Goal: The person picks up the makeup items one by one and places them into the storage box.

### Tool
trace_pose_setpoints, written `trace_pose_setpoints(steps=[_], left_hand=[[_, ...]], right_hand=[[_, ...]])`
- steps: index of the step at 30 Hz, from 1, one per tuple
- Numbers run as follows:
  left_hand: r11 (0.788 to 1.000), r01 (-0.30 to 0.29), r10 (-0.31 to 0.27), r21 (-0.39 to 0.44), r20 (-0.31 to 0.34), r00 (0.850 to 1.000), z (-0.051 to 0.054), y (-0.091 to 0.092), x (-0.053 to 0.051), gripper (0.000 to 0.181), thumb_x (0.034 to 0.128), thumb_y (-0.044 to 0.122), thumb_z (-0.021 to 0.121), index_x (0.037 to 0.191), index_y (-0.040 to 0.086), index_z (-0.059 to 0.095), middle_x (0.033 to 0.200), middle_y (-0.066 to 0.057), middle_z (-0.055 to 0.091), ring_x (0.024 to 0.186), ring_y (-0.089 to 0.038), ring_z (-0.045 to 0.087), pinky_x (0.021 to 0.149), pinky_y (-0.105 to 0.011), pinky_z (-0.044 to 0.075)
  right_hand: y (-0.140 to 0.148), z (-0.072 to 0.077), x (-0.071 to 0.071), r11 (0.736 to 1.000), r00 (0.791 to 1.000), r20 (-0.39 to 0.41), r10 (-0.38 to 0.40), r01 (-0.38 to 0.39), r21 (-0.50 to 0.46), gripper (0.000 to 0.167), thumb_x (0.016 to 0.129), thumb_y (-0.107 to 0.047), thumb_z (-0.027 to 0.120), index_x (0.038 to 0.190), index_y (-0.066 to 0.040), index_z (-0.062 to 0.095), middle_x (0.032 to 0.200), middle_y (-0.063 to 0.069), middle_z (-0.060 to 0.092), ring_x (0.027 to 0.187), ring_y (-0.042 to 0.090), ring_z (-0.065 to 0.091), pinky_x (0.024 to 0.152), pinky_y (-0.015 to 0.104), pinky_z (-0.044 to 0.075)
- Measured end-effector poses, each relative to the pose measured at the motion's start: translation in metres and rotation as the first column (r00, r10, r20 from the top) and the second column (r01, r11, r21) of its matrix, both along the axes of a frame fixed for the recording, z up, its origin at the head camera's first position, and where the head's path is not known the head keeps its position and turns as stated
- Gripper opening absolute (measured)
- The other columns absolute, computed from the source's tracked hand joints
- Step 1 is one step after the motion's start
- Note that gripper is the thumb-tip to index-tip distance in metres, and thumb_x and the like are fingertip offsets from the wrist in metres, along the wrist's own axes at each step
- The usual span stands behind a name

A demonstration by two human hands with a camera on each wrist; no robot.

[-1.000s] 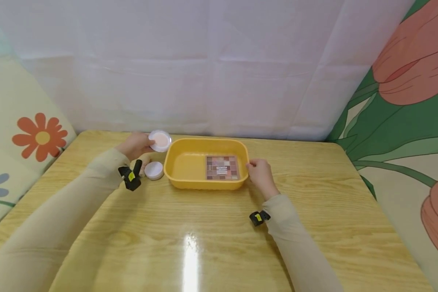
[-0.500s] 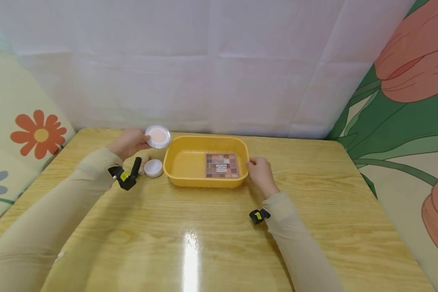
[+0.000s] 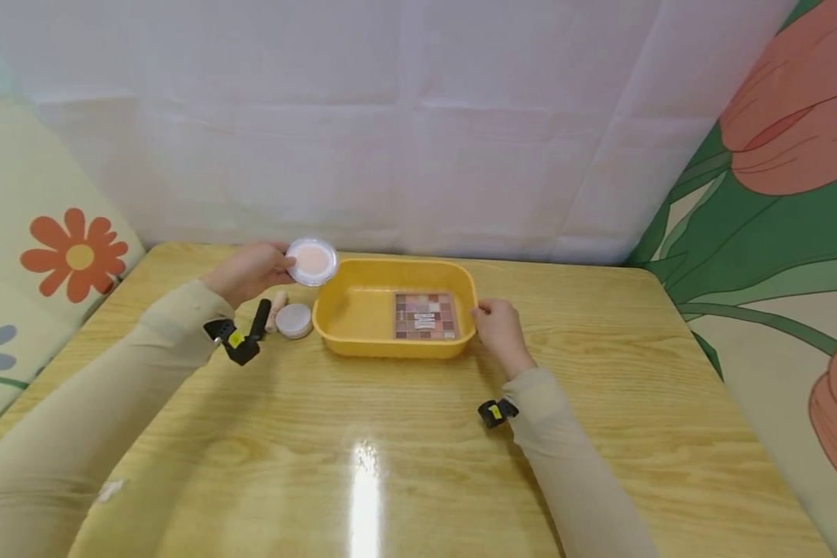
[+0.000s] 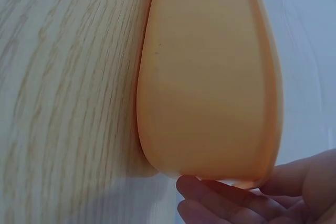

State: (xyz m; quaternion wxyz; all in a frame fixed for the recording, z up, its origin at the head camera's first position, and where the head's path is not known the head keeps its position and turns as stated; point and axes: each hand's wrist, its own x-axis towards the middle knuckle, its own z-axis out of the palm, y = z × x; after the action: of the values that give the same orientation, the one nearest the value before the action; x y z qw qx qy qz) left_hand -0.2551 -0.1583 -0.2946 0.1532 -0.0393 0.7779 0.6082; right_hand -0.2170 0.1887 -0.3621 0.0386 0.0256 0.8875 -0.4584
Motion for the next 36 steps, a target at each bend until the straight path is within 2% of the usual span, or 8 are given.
trace_pose_setpoints(steps=[3,9,16,20,25,30,36], left_hand=[[1.000,0.017,-0.017,0.010,0.005,1.000,0.000,0.004,0.001,0.040,0.0978,-0.008,0.035,0.135,-0.024,0.031,0.120,-0.024,0.044,0.114,-0.033,0.047,0.108,-0.039,0.039],[0.999,0.025,-0.024,-0.022,0.021,0.999,0.000,0.010,0.000,0.040,0.0973,-0.009,0.036,0.135,-0.023,0.032,0.118,-0.024,0.046,0.106,-0.030,0.049,0.106,-0.039,0.041],[0.996,0.065,-0.064,-0.061,0.018,0.998,0.001,0.015,0.002,0.039,0.0973,-0.008,0.038,0.134,-0.023,0.035,0.120,-0.026,0.048,0.105,-0.031,0.051,0.105,-0.040,0.043],[0.996,0.075,-0.074,-0.052,0.020,0.997,0.001,0.016,0.003,0.042,0.0967,-0.009,0.037,0.136,-0.021,0.034,0.126,-0.030,0.046,0.105,-0.031,0.051,0.105,-0.041,0.043],[0.996,0.085,-0.084,-0.029,0.030,0.996,0.001,0.017,0.004,0.046,0.0961,-0.009,0.035,0.141,-0.019,0.029,0.137,-0.034,0.041,0.114,-0.036,0.049,0.105,-0.041,0.042],[0.994,0.109,-0.109,-0.009,0.032,0.994,0.000,0.017,0.003,0.048,0.0959,-0.010,0.034,0.143,-0.015,0.030,0.140,-0.031,0.041,0.121,-0.038,0.047,0.106,-0.041,0.042],[0.986,0.158,-0.157,-0.062,0.017,0.987,0.001,0.019,0.004,0.048,0.0948,-0.008,0.037,0.142,-0.015,0.033,0.136,-0.030,0.045,0.115,-0.035,0.050,0.103,-0.041,0.044]], right_hand=[[0.000,0.000,0.000,1.000,1.000,0.001,0.002,-0.002,0.004,0.034,0.101,-0.005,0.044,0.124,0.019,0.053,0.114,0.034,0.059,0.074,0.016,0.058,0.070,0.034,0.058],[0.000,0.001,0.000,1.000,1.000,0.014,0.003,-0.004,0.005,0.034,0.101,-0.006,0.044,0.125,0.018,0.053,0.114,0.033,0.059,0.077,0.017,0.058,0.070,0.032,0.057],[0.000,0.001,0.000,1.000,1.000,0.007,-0.001,0.001,-0.007,0.034,0.101,-0.004,0.044,0.124,0.019,0.052,0.113,0.034,0.059,0.073,0.015,0.058,0.068,0.031,0.057],[0.001,0.001,0.000,1.000,1.000,0.009,-0.001,0.001,-0.005,0.034,0.101,-0.004,0.044,0.124,0.019,0.052,0.113,0.034,0.059,0.071,0.013,0.057,0.068,0.031,0.057],[0.001,0.001,0.001,1.000,1.000,0.005,0.004,-0.004,0.001,0.034,0.101,-0.004,0.044,0.124,0.019,0.053,0.113,0.034,0.059,0.070,0.014,0.057,0.065,0.027,0.056],[0.001,0.003,0.001,1.000,1.000,0.018,0.005,-0.006,0.021,0.035,0.101,-0.005,0.044,0.126,0.018,0.052,0.113,0.032,0.059,0.078,0.020,0.059,0.072,0.036,0.058],[0.001,0.002,0.001,0.999,1.000,0.019,0.003,-0.004,0.037,0.034,0.101,-0.005,0.044,0.125,0.018,0.053,0.110,0.031,0.060,0.079,0.022,0.059,0.073,0.038,0.058]])
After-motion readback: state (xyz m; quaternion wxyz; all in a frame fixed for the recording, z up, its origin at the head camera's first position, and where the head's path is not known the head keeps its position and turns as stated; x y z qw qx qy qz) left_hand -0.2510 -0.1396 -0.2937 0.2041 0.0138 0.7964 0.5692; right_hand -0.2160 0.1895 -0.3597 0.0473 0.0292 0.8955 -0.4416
